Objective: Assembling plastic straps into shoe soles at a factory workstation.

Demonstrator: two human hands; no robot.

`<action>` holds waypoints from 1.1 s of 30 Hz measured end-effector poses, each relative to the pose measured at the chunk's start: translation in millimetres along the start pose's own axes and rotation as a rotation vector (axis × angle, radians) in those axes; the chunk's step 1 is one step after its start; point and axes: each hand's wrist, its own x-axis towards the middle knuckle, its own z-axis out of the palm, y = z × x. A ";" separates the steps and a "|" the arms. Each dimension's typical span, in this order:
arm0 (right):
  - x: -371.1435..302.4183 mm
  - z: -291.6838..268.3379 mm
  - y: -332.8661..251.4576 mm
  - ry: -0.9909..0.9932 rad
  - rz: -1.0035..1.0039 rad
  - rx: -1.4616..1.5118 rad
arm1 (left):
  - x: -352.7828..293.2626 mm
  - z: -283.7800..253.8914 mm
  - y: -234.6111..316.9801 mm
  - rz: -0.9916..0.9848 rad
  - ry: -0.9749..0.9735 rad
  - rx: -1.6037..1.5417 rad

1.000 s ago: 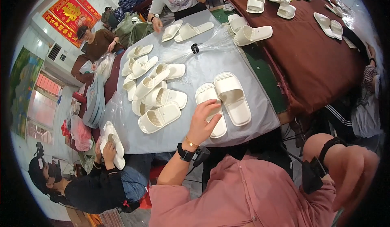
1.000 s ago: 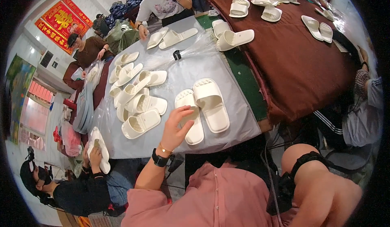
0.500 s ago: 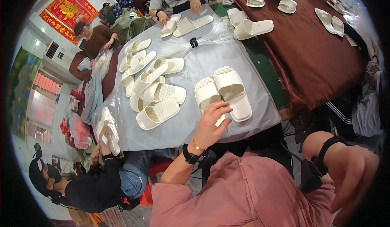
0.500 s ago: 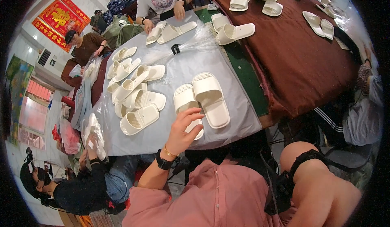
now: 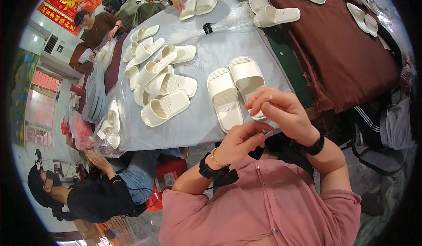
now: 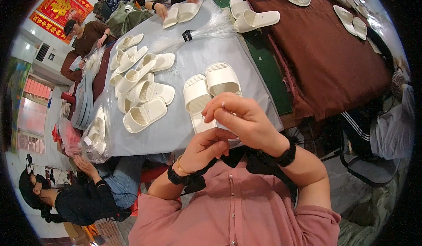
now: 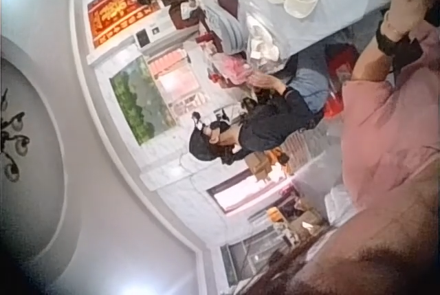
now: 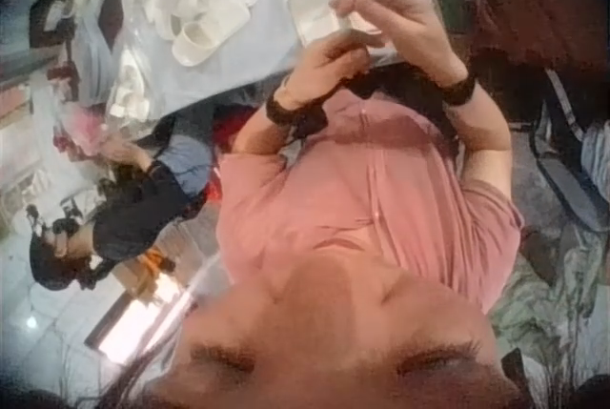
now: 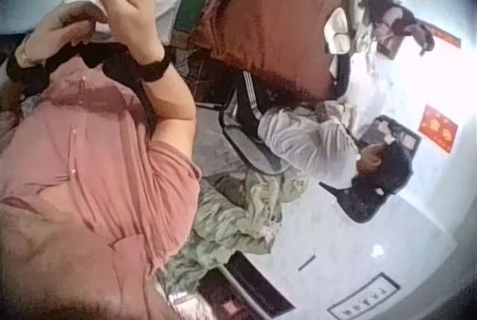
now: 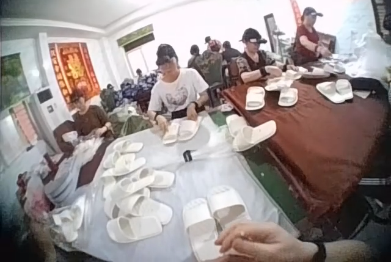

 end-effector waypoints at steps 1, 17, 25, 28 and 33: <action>0.7 -0.1 11.4 0.063 0.048 0.051 | 0.7 0.0 -0.5 -0.088 0.009 -0.042; -6.9 9.3 82.4 0.078 0.491 0.249 | 3.2 -22.6 -37.5 -0.244 0.389 -0.210; -39.7 20.1 94.3 -0.163 0.703 0.023 | -3.9 -59.1 -54.1 -0.289 0.417 -0.117; -40.3 21.6 95.1 -0.131 0.742 0.025 | -7.1 -61.9 -59.0 -0.391 0.382 0.015; -38.8 21.6 111.1 -0.146 0.690 -0.103 | -20.6 -77.5 -68.8 -0.447 0.420 0.036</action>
